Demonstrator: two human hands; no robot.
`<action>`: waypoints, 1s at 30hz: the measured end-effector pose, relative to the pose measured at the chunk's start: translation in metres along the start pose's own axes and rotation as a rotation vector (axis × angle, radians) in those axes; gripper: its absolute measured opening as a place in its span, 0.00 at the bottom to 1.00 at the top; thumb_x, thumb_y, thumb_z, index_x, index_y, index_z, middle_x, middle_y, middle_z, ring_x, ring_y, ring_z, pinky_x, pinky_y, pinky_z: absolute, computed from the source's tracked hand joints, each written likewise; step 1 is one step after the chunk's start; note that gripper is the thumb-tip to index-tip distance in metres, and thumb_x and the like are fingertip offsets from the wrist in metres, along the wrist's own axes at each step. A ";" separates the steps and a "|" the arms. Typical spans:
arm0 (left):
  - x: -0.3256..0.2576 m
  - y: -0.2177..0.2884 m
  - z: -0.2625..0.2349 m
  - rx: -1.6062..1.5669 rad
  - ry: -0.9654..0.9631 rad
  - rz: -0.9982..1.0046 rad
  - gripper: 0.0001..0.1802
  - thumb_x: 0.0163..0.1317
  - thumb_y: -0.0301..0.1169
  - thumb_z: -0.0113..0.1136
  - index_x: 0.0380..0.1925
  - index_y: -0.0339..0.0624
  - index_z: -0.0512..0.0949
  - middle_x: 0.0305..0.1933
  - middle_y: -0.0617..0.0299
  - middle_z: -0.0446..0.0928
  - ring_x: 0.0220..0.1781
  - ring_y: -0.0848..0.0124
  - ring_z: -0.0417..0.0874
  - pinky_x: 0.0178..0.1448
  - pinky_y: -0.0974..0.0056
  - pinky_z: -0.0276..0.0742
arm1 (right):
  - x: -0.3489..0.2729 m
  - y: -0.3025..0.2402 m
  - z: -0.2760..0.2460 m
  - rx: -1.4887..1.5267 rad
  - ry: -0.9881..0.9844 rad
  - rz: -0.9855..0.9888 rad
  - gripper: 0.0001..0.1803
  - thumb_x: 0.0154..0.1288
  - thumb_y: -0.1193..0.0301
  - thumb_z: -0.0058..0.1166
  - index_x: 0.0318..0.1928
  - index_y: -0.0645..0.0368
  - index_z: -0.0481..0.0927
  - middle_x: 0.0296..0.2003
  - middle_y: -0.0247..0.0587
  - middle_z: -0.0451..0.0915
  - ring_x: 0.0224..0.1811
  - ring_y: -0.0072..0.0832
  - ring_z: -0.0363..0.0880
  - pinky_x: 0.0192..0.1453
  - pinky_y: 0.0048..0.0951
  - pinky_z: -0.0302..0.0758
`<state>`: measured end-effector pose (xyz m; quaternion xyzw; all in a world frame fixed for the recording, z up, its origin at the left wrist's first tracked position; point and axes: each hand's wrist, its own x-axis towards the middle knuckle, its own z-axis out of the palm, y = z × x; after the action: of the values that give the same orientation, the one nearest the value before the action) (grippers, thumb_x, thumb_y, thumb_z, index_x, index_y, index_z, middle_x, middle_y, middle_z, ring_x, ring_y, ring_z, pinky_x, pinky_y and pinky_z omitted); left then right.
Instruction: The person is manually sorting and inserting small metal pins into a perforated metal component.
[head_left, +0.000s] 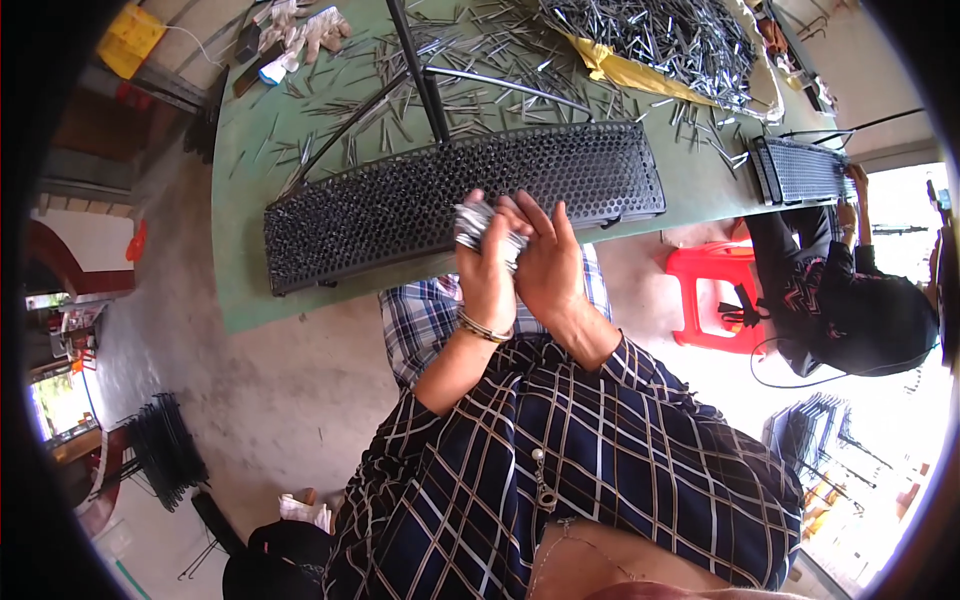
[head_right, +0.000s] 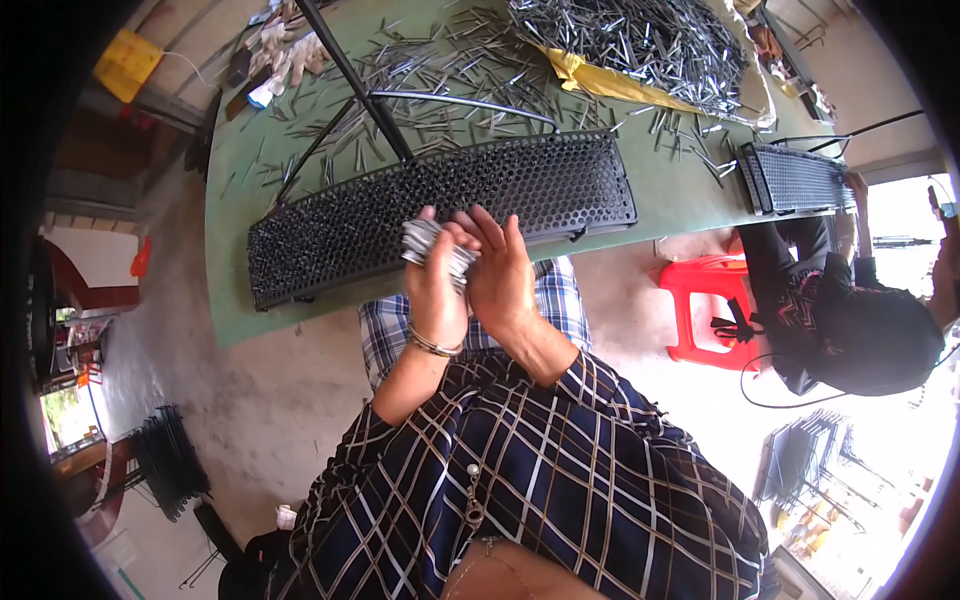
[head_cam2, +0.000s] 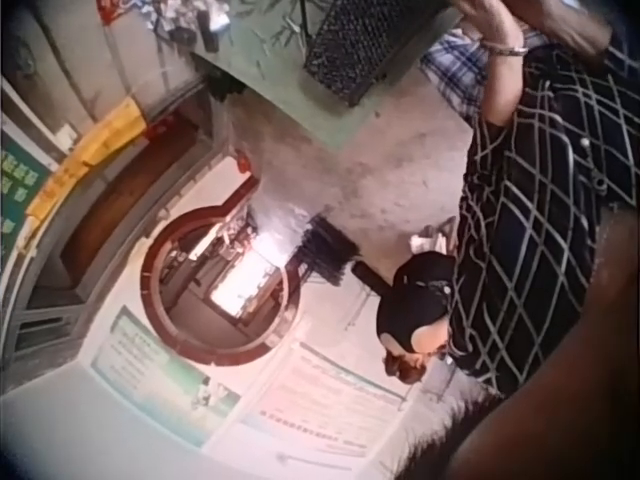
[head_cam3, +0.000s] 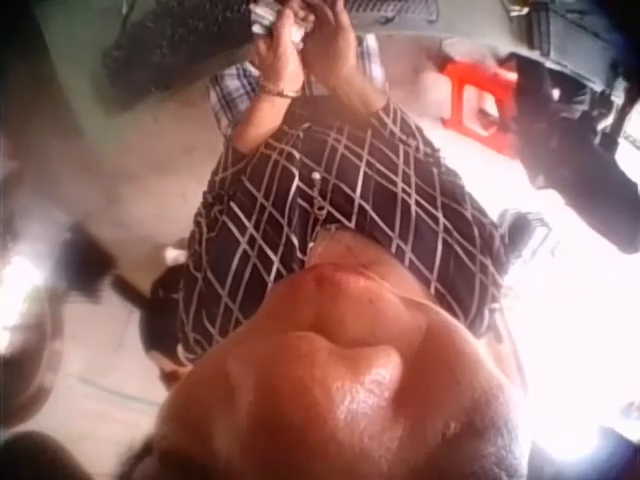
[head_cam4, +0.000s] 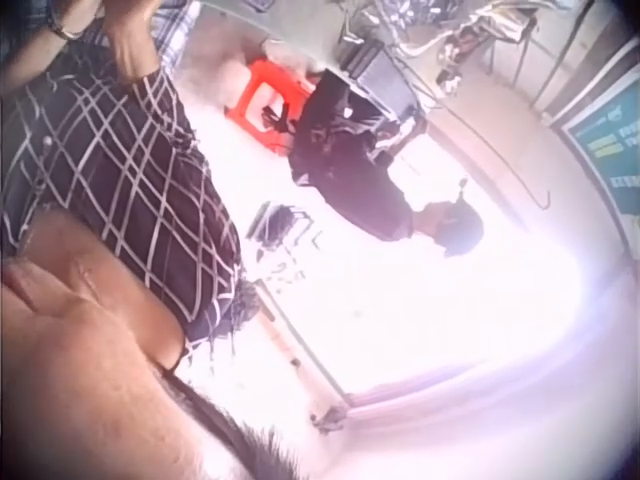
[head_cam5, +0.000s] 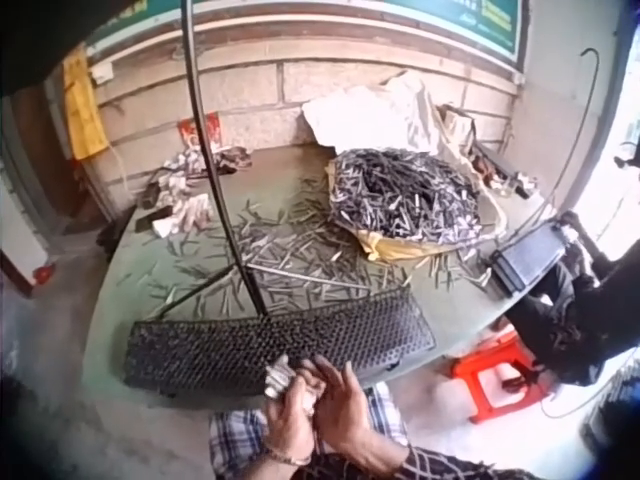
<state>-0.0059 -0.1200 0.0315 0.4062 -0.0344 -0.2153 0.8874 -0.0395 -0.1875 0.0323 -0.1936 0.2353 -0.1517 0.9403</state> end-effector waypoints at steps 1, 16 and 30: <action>-0.003 0.000 0.006 0.224 -0.052 0.095 0.25 0.66 0.27 0.50 0.61 0.35 0.58 0.38 0.64 0.74 0.41 0.77 0.74 0.52 0.69 0.70 | 0.001 -0.001 0.004 0.079 -0.014 -0.003 0.34 0.71 0.47 0.35 0.63 0.63 0.61 0.57 0.44 0.71 0.59 0.32 0.67 0.68 0.36 0.60; -0.012 0.012 -0.005 -0.054 -0.086 -0.329 0.13 0.66 0.33 0.53 0.46 0.38 0.72 0.32 0.63 0.76 0.31 0.75 0.77 0.36 0.69 0.74 | -0.009 -0.040 -0.001 -0.743 -0.085 -0.278 0.26 0.73 0.56 0.40 0.58 0.66 0.70 0.50 0.44 0.76 0.51 0.28 0.73 0.57 0.30 0.68; -0.020 0.001 -0.023 0.186 -0.249 -0.486 0.11 0.65 0.35 0.56 0.42 0.41 0.74 0.35 0.63 0.77 0.33 0.76 0.76 0.33 0.70 0.71 | -0.006 -0.057 -0.027 -0.899 -0.192 -0.007 0.14 0.65 0.69 0.56 0.34 0.72 0.79 0.22 0.37 0.78 0.19 0.21 0.78 0.24 0.20 0.71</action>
<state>-0.0182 -0.0946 0.0196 0.4526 -0.0645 -0.4658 0.7576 -0.0688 -0.2430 0.0371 -0.5965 0.1890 -0.0192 0.7798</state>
